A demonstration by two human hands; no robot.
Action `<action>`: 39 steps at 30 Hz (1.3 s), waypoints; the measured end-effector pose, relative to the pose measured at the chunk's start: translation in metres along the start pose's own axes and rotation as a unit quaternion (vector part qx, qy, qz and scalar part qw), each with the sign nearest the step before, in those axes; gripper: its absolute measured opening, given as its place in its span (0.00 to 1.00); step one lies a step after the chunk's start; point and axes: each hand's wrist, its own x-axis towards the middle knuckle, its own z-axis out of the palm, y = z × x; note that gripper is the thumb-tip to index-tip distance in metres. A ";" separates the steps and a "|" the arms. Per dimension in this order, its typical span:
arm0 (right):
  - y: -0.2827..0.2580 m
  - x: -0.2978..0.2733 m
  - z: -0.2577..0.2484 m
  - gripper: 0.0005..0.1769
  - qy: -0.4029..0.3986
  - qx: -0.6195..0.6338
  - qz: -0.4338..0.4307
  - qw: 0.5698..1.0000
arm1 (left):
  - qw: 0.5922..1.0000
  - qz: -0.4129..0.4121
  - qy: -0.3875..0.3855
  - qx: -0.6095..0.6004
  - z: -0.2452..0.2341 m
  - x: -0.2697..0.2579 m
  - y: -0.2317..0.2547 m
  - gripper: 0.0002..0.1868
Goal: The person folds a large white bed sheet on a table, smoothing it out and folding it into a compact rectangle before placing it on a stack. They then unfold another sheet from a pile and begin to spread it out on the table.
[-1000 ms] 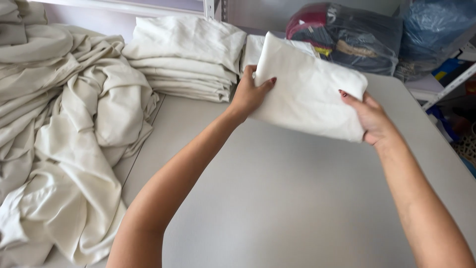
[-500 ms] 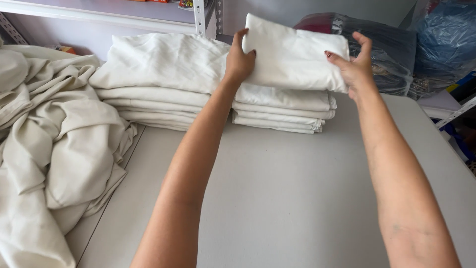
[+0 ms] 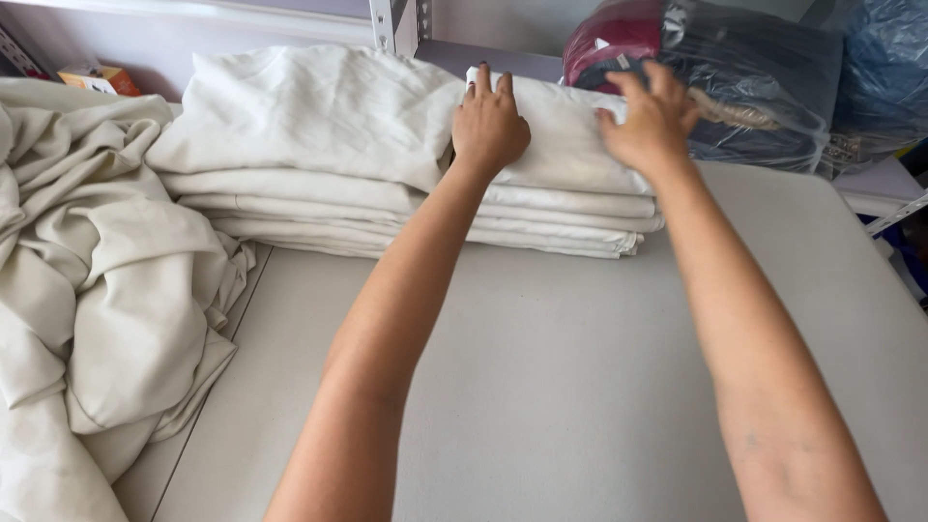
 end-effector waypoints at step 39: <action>0.007 -0.020 0.084 0.26 0.198 -0.083 -0.179 0.960 | 0.976 0.122 -0.179 0.027 -0.037 -0.052 -0.005 0.37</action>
